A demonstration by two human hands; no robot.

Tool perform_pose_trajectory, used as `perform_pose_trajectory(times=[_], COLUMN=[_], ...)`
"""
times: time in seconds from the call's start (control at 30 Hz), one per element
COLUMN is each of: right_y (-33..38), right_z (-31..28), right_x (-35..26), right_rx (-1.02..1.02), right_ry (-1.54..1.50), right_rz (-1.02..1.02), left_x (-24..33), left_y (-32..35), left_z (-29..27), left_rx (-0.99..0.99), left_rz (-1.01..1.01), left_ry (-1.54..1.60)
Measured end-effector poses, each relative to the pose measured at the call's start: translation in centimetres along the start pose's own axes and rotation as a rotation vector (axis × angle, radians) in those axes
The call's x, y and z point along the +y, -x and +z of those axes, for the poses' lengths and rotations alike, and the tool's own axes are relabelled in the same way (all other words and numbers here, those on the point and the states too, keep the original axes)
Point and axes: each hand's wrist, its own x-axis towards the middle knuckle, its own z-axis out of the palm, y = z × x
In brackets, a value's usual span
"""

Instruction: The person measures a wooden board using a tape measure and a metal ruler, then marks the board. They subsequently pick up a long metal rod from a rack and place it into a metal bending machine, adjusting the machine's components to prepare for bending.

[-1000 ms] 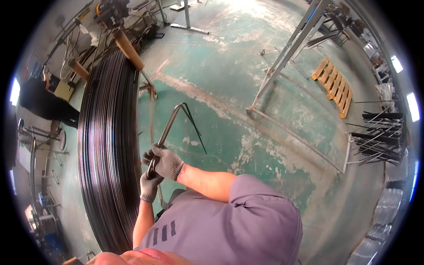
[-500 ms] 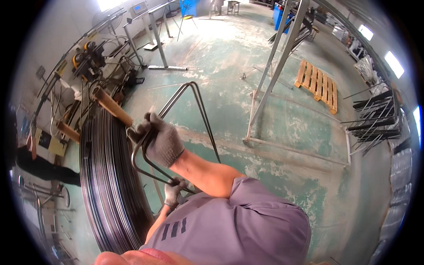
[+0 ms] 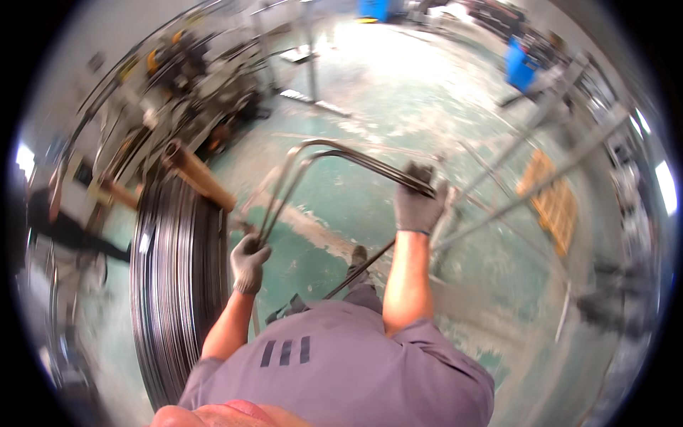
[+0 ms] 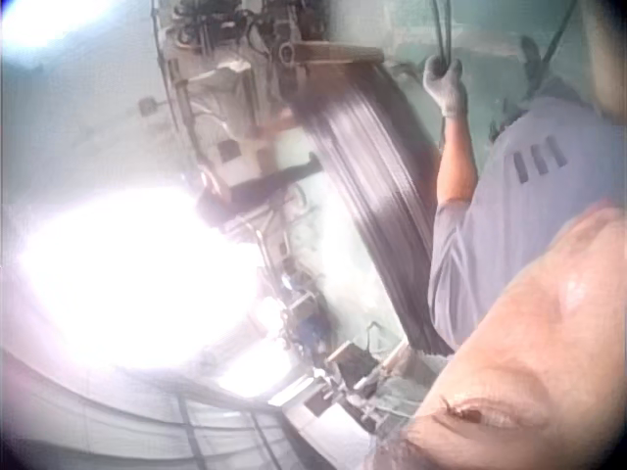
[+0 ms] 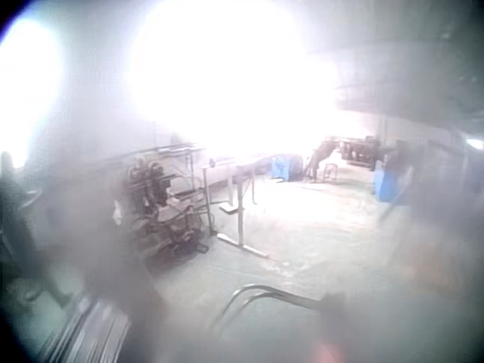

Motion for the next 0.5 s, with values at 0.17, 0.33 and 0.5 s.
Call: perform_pose_trajectory(times=[0.17, 0.33, 0.5], right_y=[-6.5, -14.7, -30.8], right_z=[2.6, -0.7, -5.3], right_x=[4.1, 5.7, 9.8], right_rx=[-0.306, -0.385, -0.282], right_ry=[0.247, 1.643, 1.887], right_rz=[0.147, -0.596, -0.274], left_x=[-0.6, 5.1, 8.4], left_y=[-9.0, -18.0, -23.8], left_z=[4.8, 11.2, 14.5], left_rx=[0.125, 0.187, 0.22], left_rz=[-0.038, -0.013, -0.046], left_ry=[-0.123, 0.087, 0.11])
